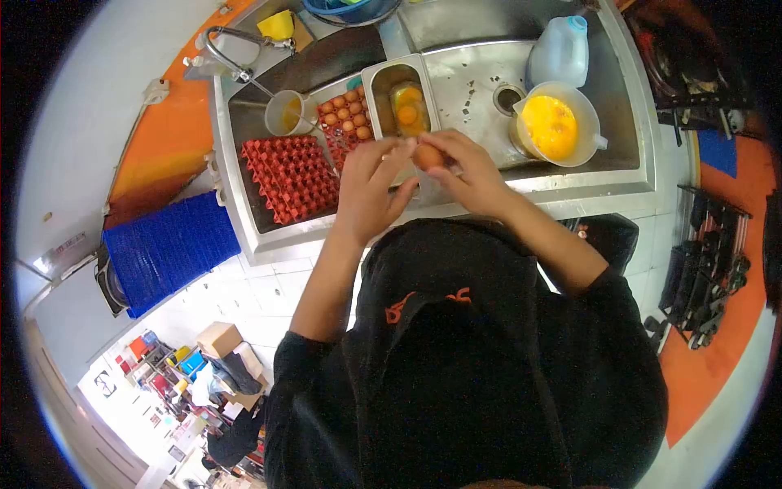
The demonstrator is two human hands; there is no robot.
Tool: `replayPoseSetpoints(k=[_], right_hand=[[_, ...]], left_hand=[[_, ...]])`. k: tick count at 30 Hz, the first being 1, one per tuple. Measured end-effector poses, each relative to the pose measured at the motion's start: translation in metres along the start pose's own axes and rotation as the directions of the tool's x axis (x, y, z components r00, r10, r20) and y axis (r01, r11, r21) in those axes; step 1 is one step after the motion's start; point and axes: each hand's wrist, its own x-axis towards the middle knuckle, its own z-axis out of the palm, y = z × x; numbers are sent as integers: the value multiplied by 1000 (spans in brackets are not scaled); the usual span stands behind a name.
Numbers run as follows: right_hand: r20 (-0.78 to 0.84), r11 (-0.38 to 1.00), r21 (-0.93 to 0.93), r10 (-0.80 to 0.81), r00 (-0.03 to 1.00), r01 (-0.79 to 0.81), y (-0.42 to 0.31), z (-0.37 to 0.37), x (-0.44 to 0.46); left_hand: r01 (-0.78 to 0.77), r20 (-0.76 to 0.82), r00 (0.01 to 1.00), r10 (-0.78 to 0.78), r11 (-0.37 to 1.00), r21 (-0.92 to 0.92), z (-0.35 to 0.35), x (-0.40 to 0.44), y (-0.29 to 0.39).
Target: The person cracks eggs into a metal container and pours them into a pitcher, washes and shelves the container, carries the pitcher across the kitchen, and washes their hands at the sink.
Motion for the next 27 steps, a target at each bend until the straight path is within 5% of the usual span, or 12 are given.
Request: replayPoseSetpoints(k=[5,11,17,27], right_hand=[[82,925,376,26,996,-56,-8,-1,57],[177,993,116,-33,984,12,-32,-11,95],[143,992,54,-124,982,117,-26,-7,113],[150,999,38,-33,988,27,-32,-10,116]], left_hand=[[-65,15,998,65,996,64,-10,37,-22],[-28,29,999,27,998,54,-26,62,-30],[9,-32,999,-6,997,77,-19,69,-38],[-143,-72,985,154,980,140,-6,78,-54]])
